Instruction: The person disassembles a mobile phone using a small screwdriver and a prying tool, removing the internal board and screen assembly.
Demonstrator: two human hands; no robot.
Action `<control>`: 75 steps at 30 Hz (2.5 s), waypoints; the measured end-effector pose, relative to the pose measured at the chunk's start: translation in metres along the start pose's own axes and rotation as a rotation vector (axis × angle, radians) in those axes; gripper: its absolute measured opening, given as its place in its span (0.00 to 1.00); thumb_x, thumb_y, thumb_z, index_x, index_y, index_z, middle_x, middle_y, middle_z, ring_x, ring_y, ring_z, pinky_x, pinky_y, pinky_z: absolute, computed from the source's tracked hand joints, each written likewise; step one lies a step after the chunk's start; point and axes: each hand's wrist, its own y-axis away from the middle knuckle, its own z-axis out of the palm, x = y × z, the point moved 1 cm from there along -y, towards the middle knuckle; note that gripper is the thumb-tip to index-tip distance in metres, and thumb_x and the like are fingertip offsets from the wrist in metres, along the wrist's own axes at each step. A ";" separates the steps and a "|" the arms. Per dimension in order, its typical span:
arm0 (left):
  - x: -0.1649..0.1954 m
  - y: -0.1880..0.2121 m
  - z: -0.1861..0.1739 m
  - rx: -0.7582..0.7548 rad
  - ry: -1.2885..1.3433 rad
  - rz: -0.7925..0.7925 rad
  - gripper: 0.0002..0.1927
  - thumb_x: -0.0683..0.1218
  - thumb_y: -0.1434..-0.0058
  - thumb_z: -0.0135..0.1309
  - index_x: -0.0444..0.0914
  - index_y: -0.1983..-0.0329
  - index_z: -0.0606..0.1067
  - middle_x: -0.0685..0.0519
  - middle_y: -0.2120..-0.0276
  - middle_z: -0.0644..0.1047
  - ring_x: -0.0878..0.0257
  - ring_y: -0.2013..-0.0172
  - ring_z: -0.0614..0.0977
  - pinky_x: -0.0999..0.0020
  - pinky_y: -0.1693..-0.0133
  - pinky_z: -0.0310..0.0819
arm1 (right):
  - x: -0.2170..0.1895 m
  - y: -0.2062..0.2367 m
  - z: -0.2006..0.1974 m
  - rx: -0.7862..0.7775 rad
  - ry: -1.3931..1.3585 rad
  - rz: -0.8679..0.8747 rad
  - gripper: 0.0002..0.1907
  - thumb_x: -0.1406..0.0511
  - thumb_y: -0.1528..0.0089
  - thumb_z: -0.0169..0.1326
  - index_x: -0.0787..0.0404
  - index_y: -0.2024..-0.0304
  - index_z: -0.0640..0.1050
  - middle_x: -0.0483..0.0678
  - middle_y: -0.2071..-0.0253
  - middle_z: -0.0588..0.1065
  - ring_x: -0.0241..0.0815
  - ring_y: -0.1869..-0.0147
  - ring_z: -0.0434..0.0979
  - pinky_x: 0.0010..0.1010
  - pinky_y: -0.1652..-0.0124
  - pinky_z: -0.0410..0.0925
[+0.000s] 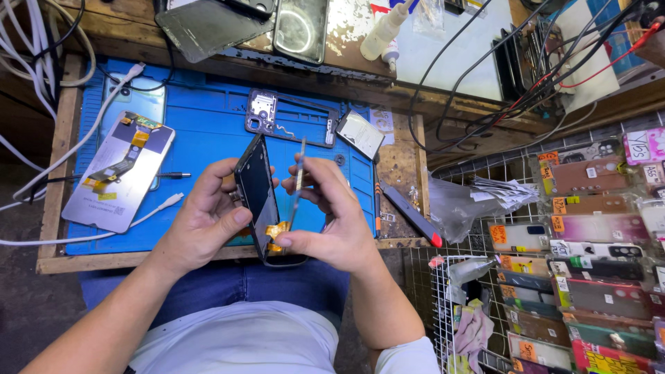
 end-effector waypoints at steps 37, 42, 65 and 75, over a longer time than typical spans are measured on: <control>-0.006 -0.009 0.018 0.186 0.683 -0.249 0.27 0.50 0.29 0.52 0.37 0.31 0.61 0.41 0.42 0.75 0.50 0.42 0.78 0.51 0.40 0.73 | 0.037 0.005 0.004 0.199 -0.899 0.114 0.31 0.72 0.40 0.63 0.58 0.37 0.66 0.45 0.56 0.67 0.39 0.53 0.68 0.33 0.51 0.65; -0.007 -0.009 0.020 0.135 0.750 -0.299 0.28 0.51 0.30 0.51 0.38 0.31 0.60 0.41 0.43 0.75 0.48 0.44 0.80 0.50 0.42 0.74 | 0.044 0.029 -0.004 0.045 -0.934 0.011 0.15 0.71 0.37 0.63 0.60 0.51 0.71 0.48 0.60 0.68 0.44 0.55 0.71 0.38 0.53 0.67; -0.025 -0.001 0.026 0.108 0.706 -0.319 0.29 0.52 0.29 0.50 0.39 0.29 0.60 0.44 0.45 0.76 0.52 0.45 0.80 0.57 0.43 0.75 | 0.023 0.064 0.011 -0.208 -0.801 -0.193 0.16 0.57 0.25 0.46 0.58 0.40 0.72 0.67 0.52 0.75 0.70 0.46 0.79 0.69 0.47 0.73; -0.027 -0.002 0.032 0.057 0.634 -0.318 0.29 0.53 0.29 0.50 0.38 0.29 0.61 0.47 0.45 0.76 0.57 0.46 0.80 0.59 0.43 0.75 | 0.032 0.062 0.004 -0.230 -0.960 -0.143 0.17 0.56 0.25 0.44 0.55 0.38 0.69 0.67 0.52 0.74 0.72 0.48 0.78 0.67 0.49 0.72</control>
